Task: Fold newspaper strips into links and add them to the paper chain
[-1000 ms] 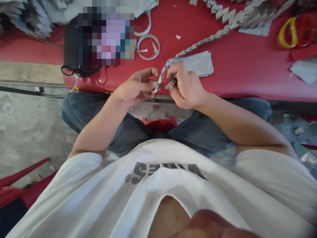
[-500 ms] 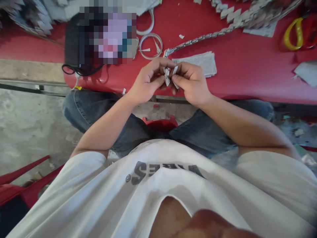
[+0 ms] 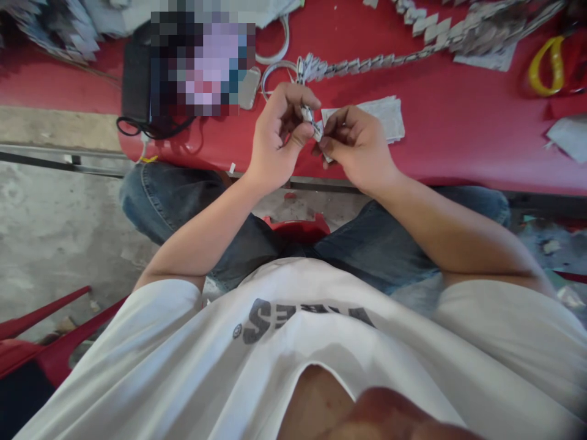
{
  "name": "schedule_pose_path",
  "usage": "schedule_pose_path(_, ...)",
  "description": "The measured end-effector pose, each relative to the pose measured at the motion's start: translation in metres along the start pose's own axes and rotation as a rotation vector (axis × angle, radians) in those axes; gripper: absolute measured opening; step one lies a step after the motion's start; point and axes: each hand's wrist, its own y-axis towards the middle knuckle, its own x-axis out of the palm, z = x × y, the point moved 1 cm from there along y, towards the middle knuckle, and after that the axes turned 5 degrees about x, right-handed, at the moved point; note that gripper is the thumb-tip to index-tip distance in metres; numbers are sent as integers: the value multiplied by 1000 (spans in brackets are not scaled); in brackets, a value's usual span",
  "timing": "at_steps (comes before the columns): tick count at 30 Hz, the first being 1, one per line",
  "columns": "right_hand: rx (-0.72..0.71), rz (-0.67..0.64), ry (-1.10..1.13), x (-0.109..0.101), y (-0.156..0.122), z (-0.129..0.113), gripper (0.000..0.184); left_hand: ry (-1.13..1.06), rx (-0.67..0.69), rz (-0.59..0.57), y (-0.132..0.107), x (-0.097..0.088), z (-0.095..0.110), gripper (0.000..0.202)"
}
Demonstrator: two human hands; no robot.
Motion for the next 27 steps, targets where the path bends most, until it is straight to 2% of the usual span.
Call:
schedule_pose_path(3, -66, 55, -109, 4, -7, -2, 47, 0, 160, 89, 3, 7, -22, 33)
schedule_pose_path(6, -101, 101, -104, 7, -13, -5, 45, -55, 344, 208, 7, 12, -50, 44)
schedule_pose_path(10, -135, 110, -85, 7, -16, -6, 37, -154, 345, 201, 10, 20, -72, 57)
schedule_pose_path(13, -147, 120, -105, 3, -13, -5, 31, -235, 305, 165, 10, 27, -71, 63)
schedule_pose_path(19, -166, 143, -148, -3, -10, -4, 25, -321, 279, 159, 10, 32, -61, 60)
schedule_pose_path(24, -183, 166, -287, -6, -13, -8, 19, -407, 346, 209, 8, 31, -50, 47)
schedule_pose_path(27, -195, 151, -316, -6, -13, -8, 18, -431, 390, 200, 5, 33, -37, 33)
